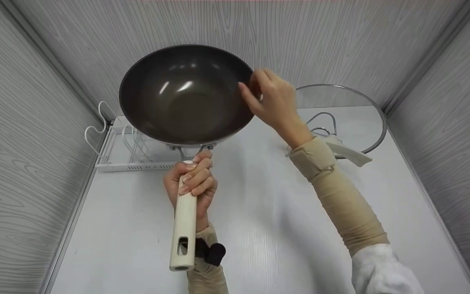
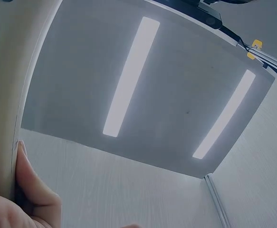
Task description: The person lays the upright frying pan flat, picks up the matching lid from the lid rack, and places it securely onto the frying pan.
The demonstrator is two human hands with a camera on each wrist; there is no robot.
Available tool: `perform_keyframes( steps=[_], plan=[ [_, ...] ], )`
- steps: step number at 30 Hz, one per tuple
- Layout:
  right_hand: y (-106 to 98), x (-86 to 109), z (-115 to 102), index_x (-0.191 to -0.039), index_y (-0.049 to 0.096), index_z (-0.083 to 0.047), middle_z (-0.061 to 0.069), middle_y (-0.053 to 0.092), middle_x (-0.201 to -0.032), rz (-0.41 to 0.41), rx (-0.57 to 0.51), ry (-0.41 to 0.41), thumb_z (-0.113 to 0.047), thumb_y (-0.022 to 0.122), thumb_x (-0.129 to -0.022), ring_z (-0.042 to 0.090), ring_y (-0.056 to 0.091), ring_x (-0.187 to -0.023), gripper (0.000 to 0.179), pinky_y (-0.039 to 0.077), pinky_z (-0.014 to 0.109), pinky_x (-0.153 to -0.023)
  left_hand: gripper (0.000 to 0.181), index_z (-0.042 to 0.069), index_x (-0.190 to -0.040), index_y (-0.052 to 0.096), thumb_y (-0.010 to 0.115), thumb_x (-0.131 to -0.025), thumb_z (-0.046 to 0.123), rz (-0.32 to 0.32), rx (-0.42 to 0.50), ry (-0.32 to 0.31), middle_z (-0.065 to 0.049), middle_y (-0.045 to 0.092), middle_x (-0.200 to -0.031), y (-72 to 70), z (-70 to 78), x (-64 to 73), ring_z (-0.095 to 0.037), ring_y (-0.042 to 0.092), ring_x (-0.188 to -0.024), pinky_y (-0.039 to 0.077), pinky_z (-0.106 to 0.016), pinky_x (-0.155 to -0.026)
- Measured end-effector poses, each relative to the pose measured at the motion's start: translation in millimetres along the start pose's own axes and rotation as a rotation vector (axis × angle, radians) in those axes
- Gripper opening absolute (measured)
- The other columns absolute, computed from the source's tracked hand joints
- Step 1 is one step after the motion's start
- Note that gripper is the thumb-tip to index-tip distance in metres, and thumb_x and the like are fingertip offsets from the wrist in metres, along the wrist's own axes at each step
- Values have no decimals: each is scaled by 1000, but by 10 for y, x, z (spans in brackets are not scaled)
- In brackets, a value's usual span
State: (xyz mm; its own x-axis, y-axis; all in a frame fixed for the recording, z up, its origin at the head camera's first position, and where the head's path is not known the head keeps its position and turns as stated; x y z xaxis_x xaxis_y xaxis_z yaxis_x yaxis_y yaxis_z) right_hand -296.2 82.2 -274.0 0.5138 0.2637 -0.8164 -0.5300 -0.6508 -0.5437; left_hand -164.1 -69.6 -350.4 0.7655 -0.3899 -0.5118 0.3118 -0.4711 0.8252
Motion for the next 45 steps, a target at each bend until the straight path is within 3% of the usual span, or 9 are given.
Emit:
perform_keyframes(
  steps=[6,12,17,20,25,37,45],
  plan=[
    [244,-125,369,-96,59,-3,13,56,-90,-222,175,131,-52,50,-98,30,55,-71,51,47,47,-54,17,7,-93,29,42,-85,-2,4,-1,8,2,30,-63,-11,11,-2,-7,35,-43,50,-29,-47],
    [468,-126,618,-98,59,-1,16,56,-96,-458,261,213,-50,44,-101,36,58,-84,52,51,53,-64,18,8,-92,29,42,-84,-2,10,-3,16,2,30,-63,-12,2,5,-7,34,-43,50,-28,-47],
    [622,-79,742,-98,59,1,19,60,-100,-645,193,297,-37,43,-100,42,60,-92,42,50,57,-76,18,8,-92,30,42,-84,-3,25,-8,26,3,29,-63,-22,-1,15,-6,34,-43,49,-28,-47],
    [673,-24,801,-102,55,2,21,61,-102,-705,117,339,-27,45,-95,44,59,-95,32,48,58,-81,18,7,-92,30,43,-85,-4,46,-12,19,3,29,-63,-41,-2,19,-7,34,-43,49,-28,-47],
    [669,59,857,-104,49,2,20,57,-100,-697,15,382,-20,45,-92,42,56,-94,26,44,56,-85,15,5,-93,33,43,-85,-4,101,-39,-8,3,28,-62,-58,11,26,-8,34,-43,49,-28,-46],
    [480,252,929,-102,48,0,14,51,-96,-532,-153,509,-17,46,-89,34,50,-90,21,42,50,-85,11,2,-100,36,38,-91,-3,209,-113,-166,5,26,-64,-22,25,36,-7,31,-44,48,-27,-46],
    [357,353,961,-100,47,0,15,50,-95,-474,-183,533,-15,44,-91,34,48,-91,18,40,51,-87,13,1,-103,36,39,-91,-4,274,-178,-251,5,24,-64,-3,42,30,-5,26,-44,48,-26,-46]
  ],
)
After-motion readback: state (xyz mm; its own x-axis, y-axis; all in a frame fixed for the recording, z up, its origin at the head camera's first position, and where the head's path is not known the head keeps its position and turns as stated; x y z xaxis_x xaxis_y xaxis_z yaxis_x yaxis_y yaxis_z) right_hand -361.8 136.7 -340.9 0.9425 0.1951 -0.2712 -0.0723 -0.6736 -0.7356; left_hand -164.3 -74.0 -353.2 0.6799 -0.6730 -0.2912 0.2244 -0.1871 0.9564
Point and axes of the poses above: each hand's wrist, its own x-axis away from the middle knuckle, its own y-axis out of the palm, z = x × y, the point moved 6 cm from there along -x, towards the middle knuckle
